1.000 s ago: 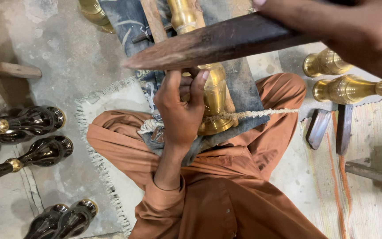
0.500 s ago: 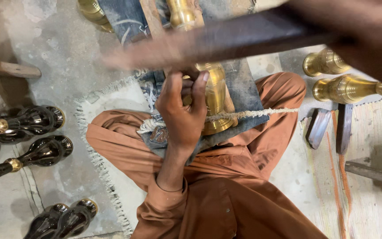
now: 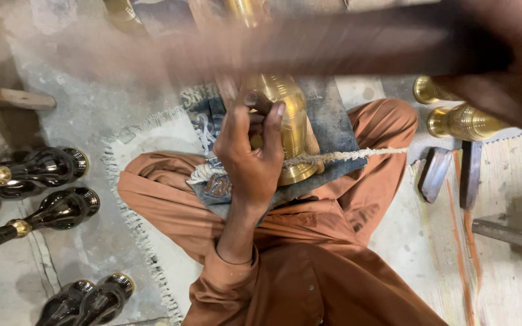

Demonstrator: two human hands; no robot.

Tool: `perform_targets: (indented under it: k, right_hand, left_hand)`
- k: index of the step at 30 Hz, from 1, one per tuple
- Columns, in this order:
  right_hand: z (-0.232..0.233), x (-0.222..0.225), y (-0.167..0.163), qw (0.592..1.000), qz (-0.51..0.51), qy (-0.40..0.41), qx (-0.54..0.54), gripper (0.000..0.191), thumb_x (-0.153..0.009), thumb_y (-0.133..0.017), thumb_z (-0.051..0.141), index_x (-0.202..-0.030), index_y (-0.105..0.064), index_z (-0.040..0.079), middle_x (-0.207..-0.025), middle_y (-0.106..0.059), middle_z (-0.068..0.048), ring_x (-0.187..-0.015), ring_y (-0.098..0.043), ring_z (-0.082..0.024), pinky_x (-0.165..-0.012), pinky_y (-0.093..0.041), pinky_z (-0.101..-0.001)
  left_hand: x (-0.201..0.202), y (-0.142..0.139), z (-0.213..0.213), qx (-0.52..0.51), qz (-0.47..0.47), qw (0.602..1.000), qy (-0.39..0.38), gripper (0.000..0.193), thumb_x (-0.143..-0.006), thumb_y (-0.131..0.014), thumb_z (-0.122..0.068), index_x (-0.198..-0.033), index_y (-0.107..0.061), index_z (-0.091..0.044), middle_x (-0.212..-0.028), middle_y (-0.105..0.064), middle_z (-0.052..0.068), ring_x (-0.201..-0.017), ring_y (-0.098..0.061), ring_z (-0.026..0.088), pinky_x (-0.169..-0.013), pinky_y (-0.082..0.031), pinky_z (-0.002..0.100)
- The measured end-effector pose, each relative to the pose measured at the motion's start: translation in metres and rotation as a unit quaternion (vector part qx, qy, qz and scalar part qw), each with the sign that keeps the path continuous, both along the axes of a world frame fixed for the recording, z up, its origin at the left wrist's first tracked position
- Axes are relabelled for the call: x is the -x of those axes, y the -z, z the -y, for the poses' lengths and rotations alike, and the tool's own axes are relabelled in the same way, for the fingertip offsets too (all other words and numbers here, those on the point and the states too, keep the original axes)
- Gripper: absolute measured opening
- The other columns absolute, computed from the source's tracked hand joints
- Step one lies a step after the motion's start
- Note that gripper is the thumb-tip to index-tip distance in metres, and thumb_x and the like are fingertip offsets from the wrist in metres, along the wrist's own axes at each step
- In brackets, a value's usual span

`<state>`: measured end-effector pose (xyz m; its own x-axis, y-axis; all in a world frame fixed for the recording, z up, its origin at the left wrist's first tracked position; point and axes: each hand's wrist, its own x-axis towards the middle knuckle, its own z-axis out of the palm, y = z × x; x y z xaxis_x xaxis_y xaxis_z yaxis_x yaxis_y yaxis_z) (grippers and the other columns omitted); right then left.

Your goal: The person sits cross-legged on the floor with a brass vase held against a wooden support on their lap. They hold a chisel against the vase surface and strike it with a wooden mallet, rotating the vase to engrave decorative patterns across its body.

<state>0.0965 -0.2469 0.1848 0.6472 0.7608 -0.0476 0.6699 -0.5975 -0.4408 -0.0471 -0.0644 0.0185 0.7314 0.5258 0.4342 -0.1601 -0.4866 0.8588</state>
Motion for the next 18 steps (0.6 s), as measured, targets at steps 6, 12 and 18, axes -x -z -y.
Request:
perform_targets:
  k: [6, 12, 18]
  right_hand:
    - [0.018, -0.003, 0.015, 0.998, 0.036, -0.057, 0.009, 0.055, -0.096, -0.062, 0.0, -0.148, -0.049, 0.01, -0.109, -0.069, -0.014, -0.097, -0.071, -0.023, -0.087, -0.057, -0.0355]
    - [0.021, -0.006, 0.019, 0.973, 0.123, -0.137, 0.142, 0.067, -0.093, -0.061, -0.004, -0.156, -0.042, 0.011, -0.111, -0.067, -0.014, -0.099, -0.07, -0.023, -0.089, -0.058, -0.0357]
    - [0.009, 0.001, 0.003, 0.995, 0.069, -0.063, 0.041, 0.066, -0.087, -0.069, -0.007, -0.149, -0.052, 0.005, -0.115, -0.069, -0.019, -0.099, -0.07, -0.028, -0.082, -0.056, -0.0404]
  left_hand:
    - [0.001, 0.007, 0.004, -0.115, 0.062, 0.991, -0.023, 0.017, -0.102, -0.065, -0.01, -0.115, -0.061, -0.001, -0.098, -0.067, 0.01, -0.084, -0.068, 0.023, -0.078, -0.054, 0.042]
    - [0.004, 0.006, 0.001, -0.056, 0.02, 0.998, -0.006, 0.016, -0.103, -0.072, -0.009, -0.114, -0.063, -0.001, -0.093, -0.068, 0.009, -0.078, -0.069, 0.018, -0.069, -0.053, 0.033]
    - [0.004, 0.002, 0.004, 0.022, 0.0, 1.0, -0.013, 0.015, -0.103, -0.074, -0.009, -0.104, -0.062, 0.0, -0.086, -0.067, 0.006, -0.069, -0.065, 0.012, -0.061, -0.051, 0.03]
